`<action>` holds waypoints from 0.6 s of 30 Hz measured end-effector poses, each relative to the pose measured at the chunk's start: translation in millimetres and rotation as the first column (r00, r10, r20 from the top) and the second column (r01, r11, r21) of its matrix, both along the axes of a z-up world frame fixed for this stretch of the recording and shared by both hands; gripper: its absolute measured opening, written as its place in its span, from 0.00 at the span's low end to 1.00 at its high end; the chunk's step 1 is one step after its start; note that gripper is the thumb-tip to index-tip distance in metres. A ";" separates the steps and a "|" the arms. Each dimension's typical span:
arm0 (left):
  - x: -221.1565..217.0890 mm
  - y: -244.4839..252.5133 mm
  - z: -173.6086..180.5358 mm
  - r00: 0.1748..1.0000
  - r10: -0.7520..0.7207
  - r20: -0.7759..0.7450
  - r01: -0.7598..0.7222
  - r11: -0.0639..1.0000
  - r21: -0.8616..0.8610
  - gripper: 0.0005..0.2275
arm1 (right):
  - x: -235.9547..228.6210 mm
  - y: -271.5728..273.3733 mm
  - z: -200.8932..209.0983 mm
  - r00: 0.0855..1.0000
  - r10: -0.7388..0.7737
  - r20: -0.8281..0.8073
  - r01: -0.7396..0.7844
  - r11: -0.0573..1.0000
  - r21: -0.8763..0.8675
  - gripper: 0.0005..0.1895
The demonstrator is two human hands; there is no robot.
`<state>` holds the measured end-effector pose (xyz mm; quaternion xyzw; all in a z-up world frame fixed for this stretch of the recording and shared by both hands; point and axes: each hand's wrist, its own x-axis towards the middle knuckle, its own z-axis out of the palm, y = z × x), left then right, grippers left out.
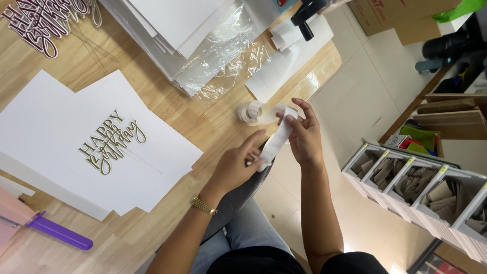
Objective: Assembling decorative cake toppers by cutting paper backings and adhering cutouts using tape.
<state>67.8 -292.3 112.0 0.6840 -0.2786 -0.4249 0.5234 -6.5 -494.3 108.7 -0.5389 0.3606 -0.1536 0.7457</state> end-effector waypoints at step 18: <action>-15.9 82.5 -32.9 0.994 -0.064 -0.090 0.090 0.945 0.316 0.27 | -20.8 6.4 -37.0 0.982 0.126 -0.141 -0.139 0.987 -0.086 0.35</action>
